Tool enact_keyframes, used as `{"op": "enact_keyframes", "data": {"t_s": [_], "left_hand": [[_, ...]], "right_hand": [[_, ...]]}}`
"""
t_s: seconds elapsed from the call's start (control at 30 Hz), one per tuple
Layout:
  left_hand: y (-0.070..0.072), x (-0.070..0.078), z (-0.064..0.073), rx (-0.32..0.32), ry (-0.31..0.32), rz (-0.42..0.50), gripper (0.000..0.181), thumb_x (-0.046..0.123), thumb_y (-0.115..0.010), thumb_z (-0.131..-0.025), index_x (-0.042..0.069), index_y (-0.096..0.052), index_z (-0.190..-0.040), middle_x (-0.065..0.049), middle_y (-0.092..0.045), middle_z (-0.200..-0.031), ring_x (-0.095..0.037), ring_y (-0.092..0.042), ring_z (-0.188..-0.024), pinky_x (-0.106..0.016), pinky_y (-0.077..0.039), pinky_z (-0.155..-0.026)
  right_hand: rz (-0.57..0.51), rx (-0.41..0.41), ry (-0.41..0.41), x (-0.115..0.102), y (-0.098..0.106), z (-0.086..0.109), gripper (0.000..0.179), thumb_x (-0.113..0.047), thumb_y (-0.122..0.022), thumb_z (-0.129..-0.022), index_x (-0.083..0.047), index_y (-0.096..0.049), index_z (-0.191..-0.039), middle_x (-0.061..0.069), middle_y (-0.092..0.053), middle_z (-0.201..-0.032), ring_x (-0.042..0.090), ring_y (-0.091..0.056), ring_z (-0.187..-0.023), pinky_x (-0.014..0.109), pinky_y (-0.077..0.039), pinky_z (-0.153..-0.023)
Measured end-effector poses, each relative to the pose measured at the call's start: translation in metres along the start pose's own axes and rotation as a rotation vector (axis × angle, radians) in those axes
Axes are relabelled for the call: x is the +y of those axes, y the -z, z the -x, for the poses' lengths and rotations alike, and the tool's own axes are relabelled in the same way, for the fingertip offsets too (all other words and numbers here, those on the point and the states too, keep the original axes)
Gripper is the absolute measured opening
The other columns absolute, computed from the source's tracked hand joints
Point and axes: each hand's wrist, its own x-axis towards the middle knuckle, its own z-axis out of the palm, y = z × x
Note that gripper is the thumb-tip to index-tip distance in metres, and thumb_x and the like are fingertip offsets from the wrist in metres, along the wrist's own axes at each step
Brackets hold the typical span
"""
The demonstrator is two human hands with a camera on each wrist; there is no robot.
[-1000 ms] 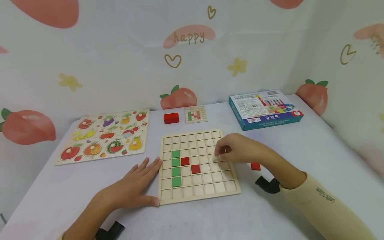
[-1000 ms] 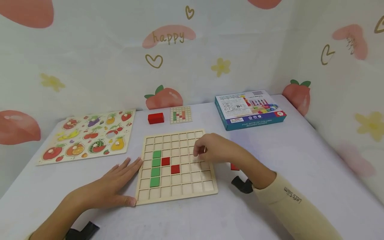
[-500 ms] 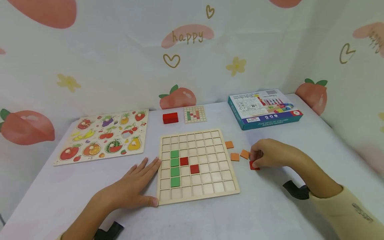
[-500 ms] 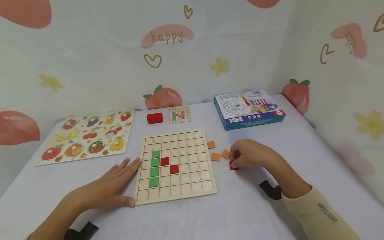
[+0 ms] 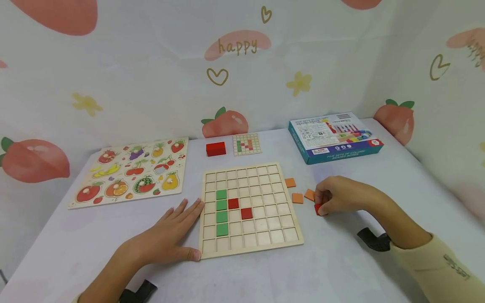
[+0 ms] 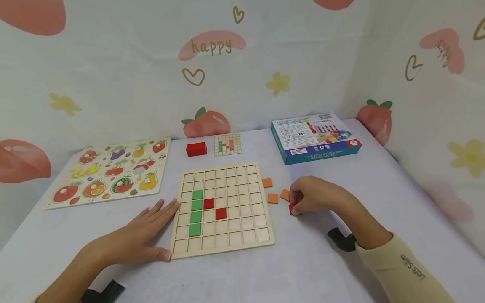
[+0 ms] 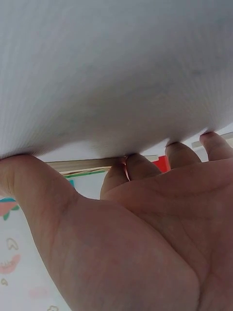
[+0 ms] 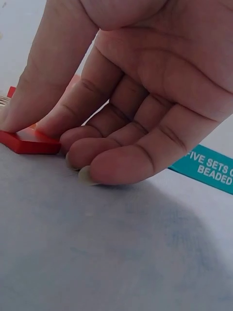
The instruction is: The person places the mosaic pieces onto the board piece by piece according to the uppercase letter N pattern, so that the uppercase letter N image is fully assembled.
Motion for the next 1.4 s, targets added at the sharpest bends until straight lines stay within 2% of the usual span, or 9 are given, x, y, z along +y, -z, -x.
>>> {"op": "enact_keyframes", "data": {"t_s": [0.57, 0.83, 1.03, 1.23, 1.4], "left_hand": [[-0.001, -0.003, -0.001, 0.005, -0.003, -0.01, 0.122, 0.077, -0.065, -0.073, 0.012, -0.014, -0.162, -0.009, -0.014, -0.167, -0.043, -0.004, -0.151, -0.067, -0.008, -0.115], [0.0, -0.003, -0.001, -0.002, 0.008, -0.018, 0.122, 0.077, -0.065, -0.073, 0.013, -0.014, -0.162, -0.008, -0.013, -0.167, -0.041, -0.003, -0.151, -0.066, -0.008, -0.116], [-0.001, -0.002, -0.001, 0.001, 0.002, -0.016, 0.121, 0.077, -0.065, -0.073, 0.012, -0.014, -0.162, -0.008, -0.013, -0.167, -0.042, -0.003, -0.151, -0.066, -0.008, -0.116], [-0.002, -0.001, -0.001, 0.005, -0.001, -0.01, 0.121, 0.077, -0.065, -0.073, 0.012, -0.015, -0.162, -0.009, -0.014, -0.167, -0.042, -0.004, -0.151, -0.066, -0.008, -0.116], [-0.001, -0.001, -0.001, 0.006, -0.004, -0.01, 0.121, 0.077, -0.065, -0.073, 0.012, -0.015, -0.162, -0.009, -0.014, -0.167, -0.042, -0.004, -0.151, -0.066, -0.008, -0.116]], "right_hand": [[-0.007, 0.0, 0.004, -0.008, -0.005, -0.002, 0.022, -0.019, -0.088, -0.078, -0.015, -0.067, -0.084, -0.002, -0.059, -0.075, 0.017, -0.053, -0.078, 0.031, -0.048, -0.066], [-0.1, -0.012, 0.069, -0.018, -0.012, -0.003, 0.02, -0.01, -0.084, -0.081, -0.015, -0.065, -0.081, -0.002, -0.061, -0.075, 0.017, -0.056, -0.076, 0.029, -0.049, -0.064], [-0.139, 0.008, 0.113, -0.028, -0.012, -0.003, 0.015, -0.008, -0.08, -0.085, -0.014, -0.066, -0.083, -0.002, -0.06, -0.076, 0.017, -0.056, -0.078, 0.029, -0.05, -0.063], [-0.193, 0.003, 0.198, -0.042, -0.015, -0.011, 0.012, -0.005, -0.078, -0.087, -0.011, -0.067, -0.084, -0.002, -0.063, -0.077, 0.017, -0.058, -0.075, 0.028, -0.052, -0.062], [-0.193, 0.017, 0.258, -0.058, -0.024, -0.021, 0.013, -0.002, -0.077, -0.087, -0.012, -0.068, -0.084, -0.004, -0.063, -0.079, 0.015, -0.059, -0.077, 0.028, -0.055, -0.068]]}}
